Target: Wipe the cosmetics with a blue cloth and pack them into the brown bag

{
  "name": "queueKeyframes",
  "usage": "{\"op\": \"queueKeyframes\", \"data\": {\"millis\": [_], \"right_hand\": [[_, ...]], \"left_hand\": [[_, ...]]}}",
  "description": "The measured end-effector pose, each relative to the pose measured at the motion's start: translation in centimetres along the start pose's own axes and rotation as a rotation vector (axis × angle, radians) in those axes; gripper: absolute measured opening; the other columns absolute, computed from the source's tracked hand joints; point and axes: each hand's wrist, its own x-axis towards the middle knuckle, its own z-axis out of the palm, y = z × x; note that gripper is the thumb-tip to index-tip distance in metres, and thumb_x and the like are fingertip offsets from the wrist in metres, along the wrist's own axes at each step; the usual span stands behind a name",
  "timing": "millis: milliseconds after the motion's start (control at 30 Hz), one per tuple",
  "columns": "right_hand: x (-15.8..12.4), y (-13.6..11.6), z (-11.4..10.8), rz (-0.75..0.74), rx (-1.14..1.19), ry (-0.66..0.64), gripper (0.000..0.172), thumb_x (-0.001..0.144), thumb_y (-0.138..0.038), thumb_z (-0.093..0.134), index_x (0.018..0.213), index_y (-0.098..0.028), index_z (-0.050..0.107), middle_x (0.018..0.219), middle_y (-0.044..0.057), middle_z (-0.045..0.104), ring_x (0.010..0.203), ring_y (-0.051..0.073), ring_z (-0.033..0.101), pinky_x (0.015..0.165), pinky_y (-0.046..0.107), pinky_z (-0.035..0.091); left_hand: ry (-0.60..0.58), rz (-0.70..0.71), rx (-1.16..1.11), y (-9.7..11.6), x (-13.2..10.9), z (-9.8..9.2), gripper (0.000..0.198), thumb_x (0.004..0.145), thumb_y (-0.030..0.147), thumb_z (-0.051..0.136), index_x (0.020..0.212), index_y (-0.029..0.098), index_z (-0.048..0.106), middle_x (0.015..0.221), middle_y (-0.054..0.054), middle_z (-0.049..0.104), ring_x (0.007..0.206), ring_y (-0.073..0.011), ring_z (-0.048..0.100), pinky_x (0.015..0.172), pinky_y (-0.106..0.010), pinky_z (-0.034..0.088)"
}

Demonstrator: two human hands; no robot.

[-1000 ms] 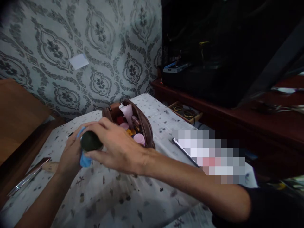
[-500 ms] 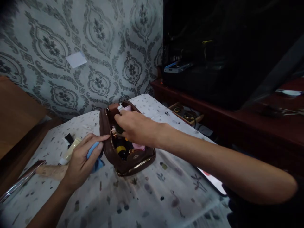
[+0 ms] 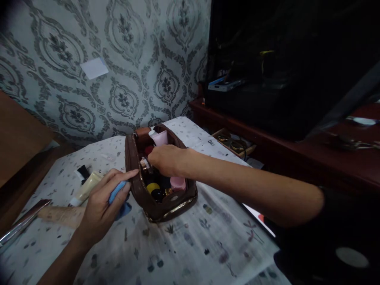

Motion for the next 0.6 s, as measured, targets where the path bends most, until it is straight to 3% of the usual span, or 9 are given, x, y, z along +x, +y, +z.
{"op": "queueKeyframes", "data": {"millis": [133, 300, 467, 600], "right_hand": [[-0.2, 0.3, -0.7, 0.030, -0.014, -0.052, 0.021, 0.090, -0.010, 0.055, 0.102, -0.008, 0.072, 0.099, 0.015, 0.072, 0.090, 0.023, 0.070, 0.067, 0.027, 0.045], [-0.4, 0.7, -0.8, 0.011, 0.074, 0.076, 0.021, 0.089, -0.010, 0.055, 0.101, -0.009, 0.071, 0.083, 0.010, 0.071, 0.080, 0.020, 0.067, 0.062, 0.026, 0.039], [-0.3, 1.1, 0.2, -0.019, 0.141, 0.189, 0.019, 0.088, -0.011, 0.054, 0.095, -0.013, 0.072, 0.082, 0.008, 0.070, 0.077, 0.019, 0.065, 0.060, 0.027, 0.035], [-0.6, 1.2, 0.3, -0.064, 0.173, 0.194, 0.018, 0.090, -0.011, 0.053, 0.087, -0.012, 0.071, 0.078, 0.007, 0.069, 0.071, 0.016, 0.061, 0.060, 0.027, 0.034]], "left_hand": [[0.000, 0.019, 0.022, -0.2, -0.2, -0.1, 0.031, 0.099, 0.025, 0.047, 0.125, 0.021, 0.064, 0.089, -0.005, 0.057, 0.083, -0.0163, 0.055, 0.073, -0.027, 0.046], [0.011, 0.019, 0.034, -0.4, -0.6, -0.1, 0.032, 0.098, 0.024, 0.048, 0.125, 0.021, 0.064, 0.090, -0.005, 0.058, 0.082, -0.0169, 0.057, 0.072, -0.027, 0.046], [0.019, 0.015, 0.089, -0.3, -0.9, -0.1, 0.033, 0.097, 0.022, 0.048, 0.127, 0.024, 0.062, 0.092, -0.004, 0.059, 0.081, -0.0163, 0.058, 0.072, -0.026, 0.047], [0.016, 0.010, 0.088, -0.4, -1.2, -0.1, 0.034, 0.097, 0.021, 0.048, 0.129, 0.025, 0.061, 0.091, -0.003, 0.059, 0.081, -0.0168, 0.059, 0.071, -0.027, 0.046]]}}
